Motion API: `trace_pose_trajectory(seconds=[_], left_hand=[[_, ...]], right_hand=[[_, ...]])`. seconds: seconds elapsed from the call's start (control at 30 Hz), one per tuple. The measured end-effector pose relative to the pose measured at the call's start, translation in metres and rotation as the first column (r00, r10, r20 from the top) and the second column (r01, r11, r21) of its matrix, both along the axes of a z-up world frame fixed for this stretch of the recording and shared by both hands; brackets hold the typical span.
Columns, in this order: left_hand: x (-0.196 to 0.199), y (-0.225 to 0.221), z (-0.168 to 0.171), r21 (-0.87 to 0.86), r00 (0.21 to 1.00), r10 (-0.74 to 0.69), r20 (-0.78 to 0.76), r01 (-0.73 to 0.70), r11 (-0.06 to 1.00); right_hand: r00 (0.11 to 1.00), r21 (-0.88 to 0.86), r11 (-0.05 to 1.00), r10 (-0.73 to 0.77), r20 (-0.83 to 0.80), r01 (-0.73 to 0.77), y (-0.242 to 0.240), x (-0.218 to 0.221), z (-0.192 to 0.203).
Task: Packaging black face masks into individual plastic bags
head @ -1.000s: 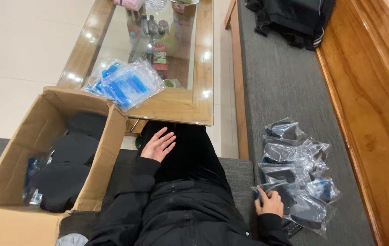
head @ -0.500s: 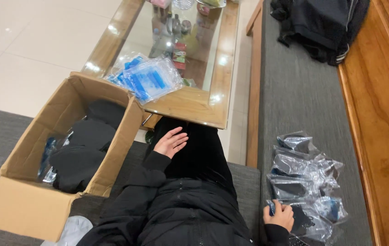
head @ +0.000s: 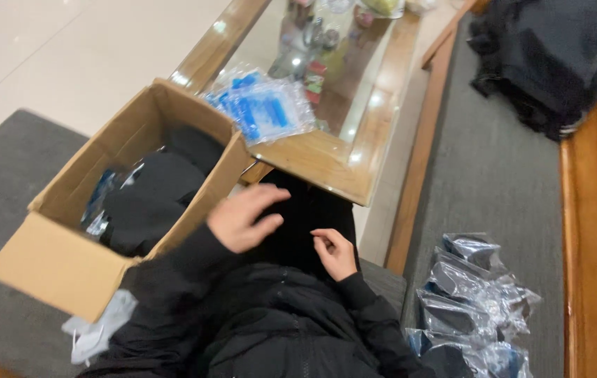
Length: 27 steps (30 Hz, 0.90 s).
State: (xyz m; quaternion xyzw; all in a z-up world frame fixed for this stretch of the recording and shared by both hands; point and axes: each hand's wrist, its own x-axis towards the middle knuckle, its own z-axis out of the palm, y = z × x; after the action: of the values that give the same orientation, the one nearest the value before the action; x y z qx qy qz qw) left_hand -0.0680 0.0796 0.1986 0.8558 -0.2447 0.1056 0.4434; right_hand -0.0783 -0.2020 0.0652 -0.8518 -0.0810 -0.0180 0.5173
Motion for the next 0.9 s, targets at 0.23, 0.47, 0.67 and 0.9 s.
trace_pose_trajectory(seconds=[0.23, 0.47, 0.67, 0.9], left_hand=[[-0.043, 0.149, 0.12, 0.268, 0.776, 0.465, 0.425, -0.599, 0.754], [0.013, 0.222, 0.031, 0.574, 0.758, 0.629, 0.171, -0.596, 0.562], [0.022, 0.239, -0.052, 0.739, 0.735, 0.592, -0.331, -0.188, 0.647], [0.012, 0.273, -0.121, 0.727, 0.673, 0.617, -0.408, -0.17, 0.665]], right_hand=[[0.986, 0.001, 0.999, 0.053, -0.159, -0.054, 0.002, 0.007, -0.026], [0.977, 0.114, 0.992, 0.068, -0.203, -0.046, -0.001, 0.007, -0.026], [0.973, 0.12, 0.992, 0.053, -0.223, -0.027, 0.002, 0.007, -0.017], [0.974, 0.116, 0.993, 0.039, -0.222, -0.013, 0.003, 0.006, -0.016]])
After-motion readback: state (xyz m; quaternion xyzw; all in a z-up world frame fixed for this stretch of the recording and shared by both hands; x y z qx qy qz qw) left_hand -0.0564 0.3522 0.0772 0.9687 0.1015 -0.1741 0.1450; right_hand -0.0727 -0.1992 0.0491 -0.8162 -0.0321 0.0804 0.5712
